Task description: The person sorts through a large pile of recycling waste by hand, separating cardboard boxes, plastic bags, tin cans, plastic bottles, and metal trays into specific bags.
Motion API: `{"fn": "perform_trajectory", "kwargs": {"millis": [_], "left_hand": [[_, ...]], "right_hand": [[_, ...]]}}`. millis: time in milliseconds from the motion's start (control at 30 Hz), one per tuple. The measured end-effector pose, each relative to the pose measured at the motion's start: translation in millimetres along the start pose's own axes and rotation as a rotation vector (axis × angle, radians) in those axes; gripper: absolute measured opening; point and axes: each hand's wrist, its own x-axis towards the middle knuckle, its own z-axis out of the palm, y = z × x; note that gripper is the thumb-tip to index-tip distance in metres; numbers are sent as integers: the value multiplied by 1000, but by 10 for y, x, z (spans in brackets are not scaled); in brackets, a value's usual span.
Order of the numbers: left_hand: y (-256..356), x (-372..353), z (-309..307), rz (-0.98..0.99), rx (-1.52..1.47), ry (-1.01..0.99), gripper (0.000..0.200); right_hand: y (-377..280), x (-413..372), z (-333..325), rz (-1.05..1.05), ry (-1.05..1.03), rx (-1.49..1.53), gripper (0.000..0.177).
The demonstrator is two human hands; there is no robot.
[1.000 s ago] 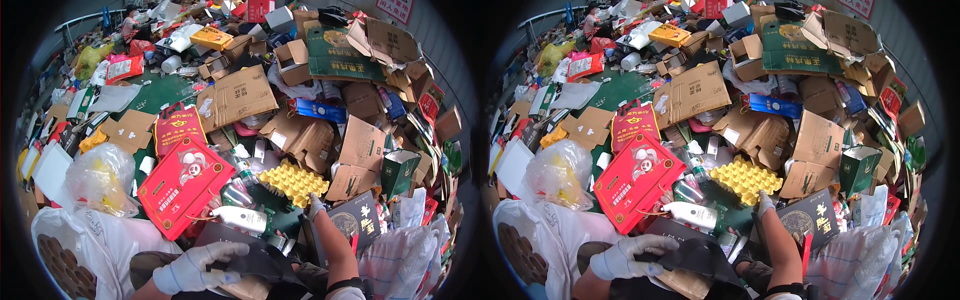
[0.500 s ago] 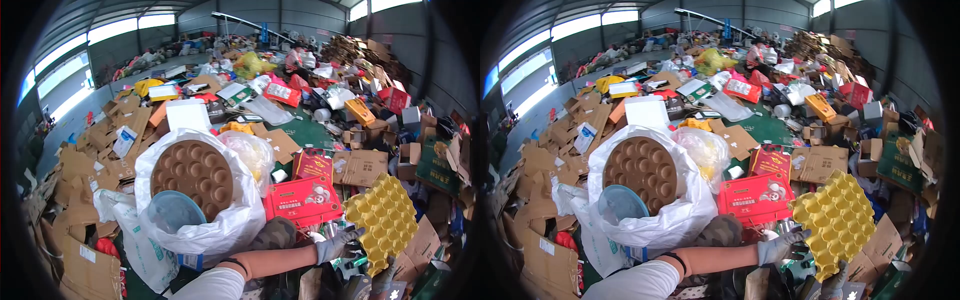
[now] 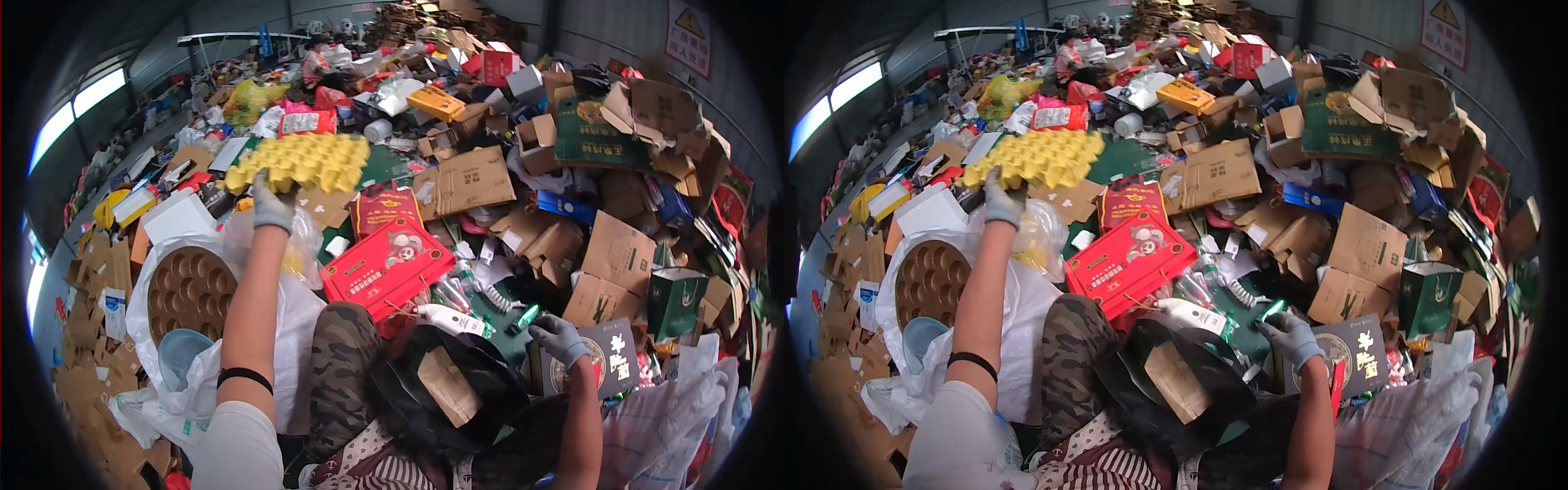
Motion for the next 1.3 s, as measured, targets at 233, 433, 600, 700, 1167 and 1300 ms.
{"fn": "perform_trajectory", "kwargs": {"millis": [233,433,600,700,1167,1300], "left_hand": [[-920,-538,362,-523,116,-179,34],[-1702,-1982,695,-400,1462,-1402,44],[-1671,-1974,794,-168,1588,-1710,50],[-1689,-1921,821,-121,1590,-1720,48],[-1893,-2016,665,37,1704,-1500,44],[-2033,-1947,560,45,1737,-1260,51]], "right_hand": [[316,-23,48,42,-235,-274,39],[996,300,44,253,-439,-372,45],[1769,404,-665,434,31,-504,56],[2587,117,-962,734,558,-360,56],[3593,-1630,767,583,814,416,66],[3235,-1811,816,658,302,-158,94]]}}
